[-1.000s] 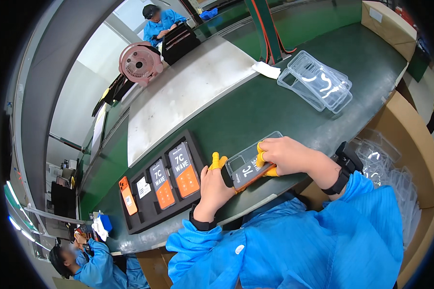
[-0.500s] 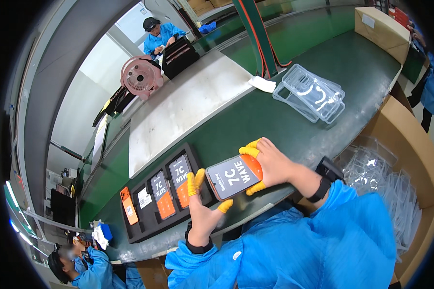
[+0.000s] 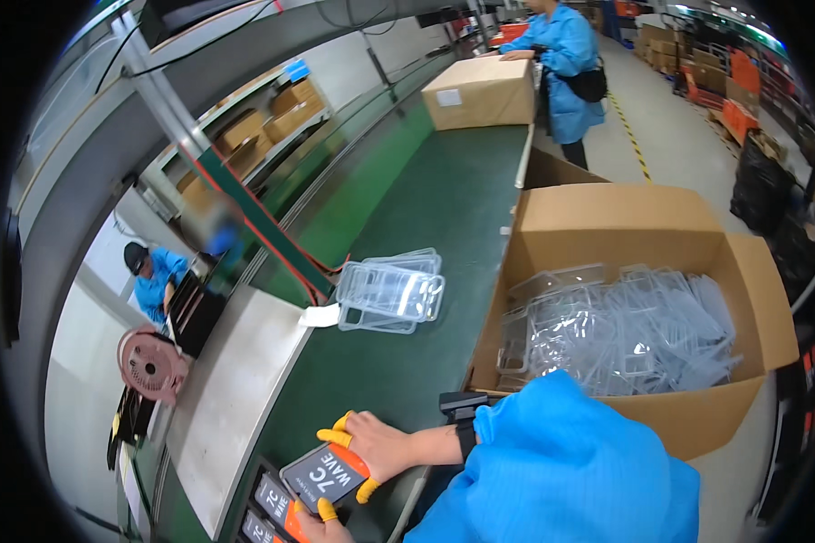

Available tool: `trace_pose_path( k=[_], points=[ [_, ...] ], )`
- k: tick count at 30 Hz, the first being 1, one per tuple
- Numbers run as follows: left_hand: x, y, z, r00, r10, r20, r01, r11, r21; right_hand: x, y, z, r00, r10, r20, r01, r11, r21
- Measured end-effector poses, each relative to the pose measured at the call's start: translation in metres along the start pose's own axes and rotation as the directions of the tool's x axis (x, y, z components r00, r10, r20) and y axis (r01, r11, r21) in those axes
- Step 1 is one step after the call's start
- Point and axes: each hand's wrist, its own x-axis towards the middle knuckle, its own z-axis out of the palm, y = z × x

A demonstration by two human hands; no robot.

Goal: Assembling and organizing mobile phone components and trays on a factory production line.

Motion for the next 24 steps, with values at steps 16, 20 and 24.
trace_pose_path(
  k=[16, 20, 24],
  points=[
    [0.023, -0.013, -0.005, 0.979, 0.199, -0.037, -0.195, 0.977, 0.09, 0.007, 0.0, 0.003, 0.99, 0.083, 0.112, -0.091, 0.994, 0.063],
    [0.032, -0.043, -0.012, 0.975, 0.224, 0.016, -0.223, 0.975, -0.019, 0.005, -0.004, 0.0, 0.99, 0.093, 0.104, -0.1, 0.993, 0.062],
    [0.03, -0.053, -0.024, 0.97, 0.182, 0.163, -0.152, 0.972, -0.179, 0.004, -0.006, -0.003, 0.981, 0.098, 0.167, -0.122, 0.982, 0.142]
  ],
)
